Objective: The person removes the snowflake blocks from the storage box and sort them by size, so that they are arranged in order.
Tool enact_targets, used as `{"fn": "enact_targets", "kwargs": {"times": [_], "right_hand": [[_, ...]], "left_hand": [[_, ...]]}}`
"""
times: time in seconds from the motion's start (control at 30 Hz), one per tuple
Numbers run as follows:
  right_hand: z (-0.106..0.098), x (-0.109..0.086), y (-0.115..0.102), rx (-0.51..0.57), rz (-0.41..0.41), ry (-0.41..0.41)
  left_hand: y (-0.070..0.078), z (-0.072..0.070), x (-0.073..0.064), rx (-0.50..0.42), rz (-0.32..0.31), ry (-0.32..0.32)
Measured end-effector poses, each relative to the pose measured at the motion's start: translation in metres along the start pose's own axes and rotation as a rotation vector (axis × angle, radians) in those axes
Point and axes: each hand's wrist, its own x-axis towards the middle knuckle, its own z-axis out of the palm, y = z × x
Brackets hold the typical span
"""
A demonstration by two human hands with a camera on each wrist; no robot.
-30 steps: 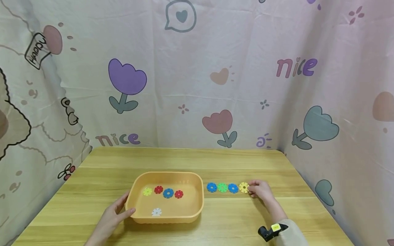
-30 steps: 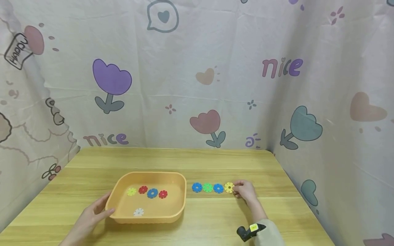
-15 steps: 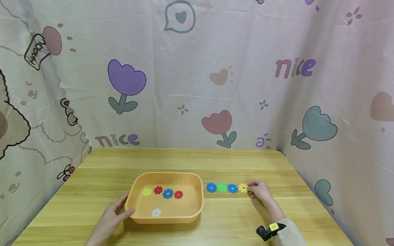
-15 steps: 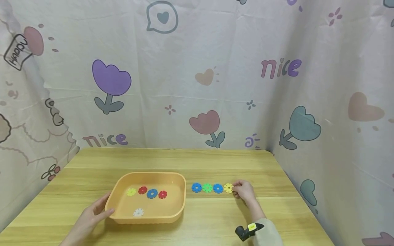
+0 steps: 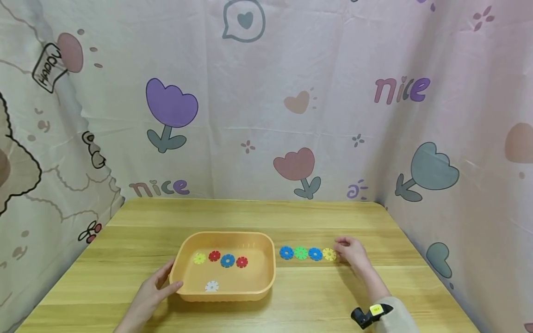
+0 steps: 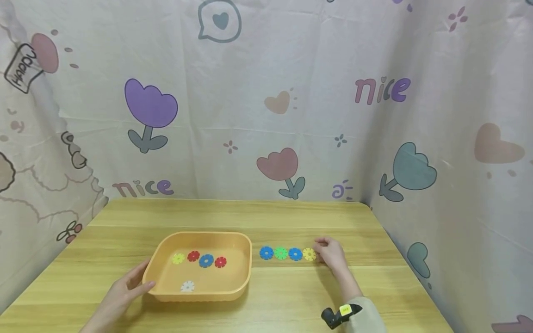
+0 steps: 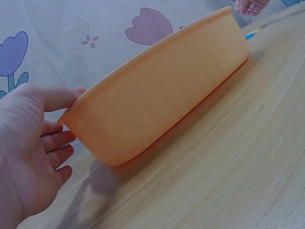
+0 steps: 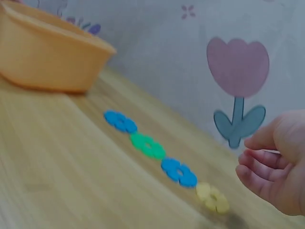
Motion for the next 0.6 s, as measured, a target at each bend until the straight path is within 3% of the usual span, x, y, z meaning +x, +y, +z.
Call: {"fn": "enact_targets", "kwargs": {"times": [0.33,0.43,0.6], "right_hand": [[0.023,-0.003,-0.044,0.201,-0.042,-0.054],[0.035,-0.005,-0.054,0.203,-0.066,-0.094],[0.062,-0.013,-0.077,0.118,-0.182,-0.256]], "left_hand": [[0.002,-0.002,-0.001,-0.004,-0.007,-0.017],[0.002,-0.002,0.000,0.003,-0.006,-0.020],[0.002,-0.002,-0.001,0.002,-0.004,-0.019]]}}
